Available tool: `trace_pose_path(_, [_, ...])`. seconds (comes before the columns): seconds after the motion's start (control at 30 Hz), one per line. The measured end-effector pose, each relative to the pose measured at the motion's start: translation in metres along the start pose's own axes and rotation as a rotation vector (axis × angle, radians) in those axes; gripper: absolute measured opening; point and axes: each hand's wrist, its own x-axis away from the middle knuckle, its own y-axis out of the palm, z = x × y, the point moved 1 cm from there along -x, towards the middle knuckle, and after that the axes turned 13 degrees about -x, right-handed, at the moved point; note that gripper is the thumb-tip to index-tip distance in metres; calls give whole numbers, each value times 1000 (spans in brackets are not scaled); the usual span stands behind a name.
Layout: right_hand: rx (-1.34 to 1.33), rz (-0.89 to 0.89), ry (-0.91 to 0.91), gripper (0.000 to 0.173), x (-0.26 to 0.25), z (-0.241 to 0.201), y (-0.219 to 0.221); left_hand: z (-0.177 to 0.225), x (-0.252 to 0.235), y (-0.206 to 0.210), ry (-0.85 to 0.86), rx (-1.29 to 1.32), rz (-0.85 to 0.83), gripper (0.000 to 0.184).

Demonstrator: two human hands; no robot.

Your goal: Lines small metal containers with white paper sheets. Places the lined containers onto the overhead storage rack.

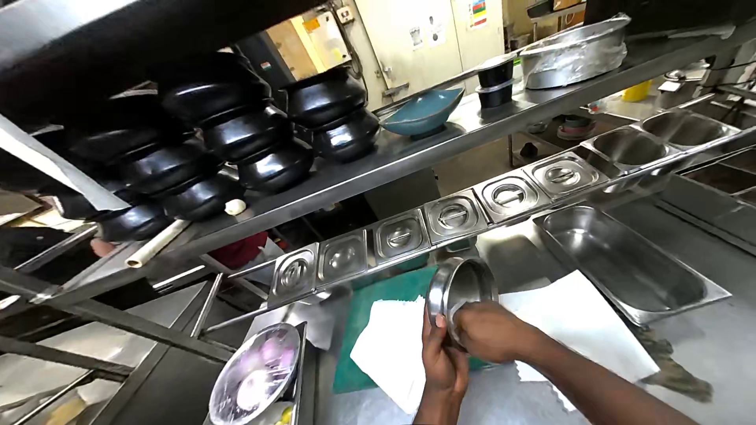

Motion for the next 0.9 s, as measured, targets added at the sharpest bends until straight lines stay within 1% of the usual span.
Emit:
trace_pose_path(0.03, [-306, 7, -69, 25, 1, 7, 0, -1, -1, 0, -15, 50, 3, 70])
trace_pose_path(0.07, [-709, 53, -126, 21, 2, 16, 5, -2, 0, 0, -48, 112, 13, 61])
trace_pose_path(0.1, [-1159, 135, -179, 22, 3, 24, 14, -1, -1, 1, -87, 159, 15, 54])
trace_pose_path(0.13, [-1579, 208, -249, 30, 6, 29, 22, 1, -3, 0, -134, 189, 23, 50])
trace_pose_path(0.17, [-1881, 263, -329, 39, 13, 31, 26, 2, -5, -2, -191, 205, 55, 50])
trace_pose_path(0.2, [-2015, 369, -396, 46, 24, 33, 23, 5, -7, -4, -242, 205, 91, 54])
trace_pose_path(0.23, [-1997, 540, -441, 50, 35, 37, 16, 8, -10, -6, -283, 211, 116, 61])
trace_pose_path(0.27, [-1867, 741, -453, 50, 44, 45, 7, 10, -10, -10, -312, 227, 132, 66])
trace_pose_path(0.3, [-1681, 914, -438, 45, 51, 54, 0, 11, -8, -15, -325, 252, 126, 67])
trace_pose_path(0.33, [-1473, 1025, -400, 35, 56, 64, -7, 10, -6, -20, -317, 283, 96, 66])
trace_pose_path(0.37, [-1294, 1059, -337, 28, 60, 70, -12, 9, -4, -20, -296, 305, 56, 63])
trace_pose_path(0.4, [-1147, 1010, -271, 31, 62, 73, -16, 6, -3, -18, -268, 309, 17, 59])
trace_pose_path(0.5, [-850, 728, -135, 47, 55, 68, -20, -4, 0, -8, -224, 260, -81, 46])
trace_pose_path(0.53, [-745, 676, -111, 55, 50, 68, -20, -5, 0, -9, -214, 223, -137, 44])
trace_pose_path(0.57, [-632, 689, -111, 55, 45, 71, -21, -1, -1, -11, -208, 140, -186, 45])
trace_pose_path(0.6, [-520, 744, -126, 47, 41, 75, -20, 7, -3, -14, -205, 5, -231, 50])
trace_pose_path(0.67, [-283, 860, -179, 26, 36, 78, -18, 29, -11, -18, -214, -393, -351, 78])
trace_pose_path(0.7, [-173, 883, -226, 22, 34, 76, -16, 41, -14, -14, -234, -619, -364, 87])
trace_pose_path(0.73, [-77, 876, -294, 23, 32, 73, -14, 50, -16, -8, -257, -863, -373, 88])
trace_pose_path(0.77, [-7, 847, -372, 25, 29, 69, -12, 57, -20, 1, -272, -1117, -378, 80])
trace_pose_path(0.8, [40, 798, -430, 29, 26, 63, -11, 59, -25, 8, -250, -1355, -372, 72])
trace_pose_path(0.83, [82, 758, -446, 32, 24, 57, -11, 57, -28, 11, -168, -1536, -342, 61])
trace_pose_path(0.87, [148, 754, -425, 31, 22, 51, -11, 53, -28, 12, -48, -1637, -289, 48])
trace_pose_path(0.9, [205, 774, -370, 27, 21, 47, -12, 50, -28, 12, 78, -1674, -240, 43])
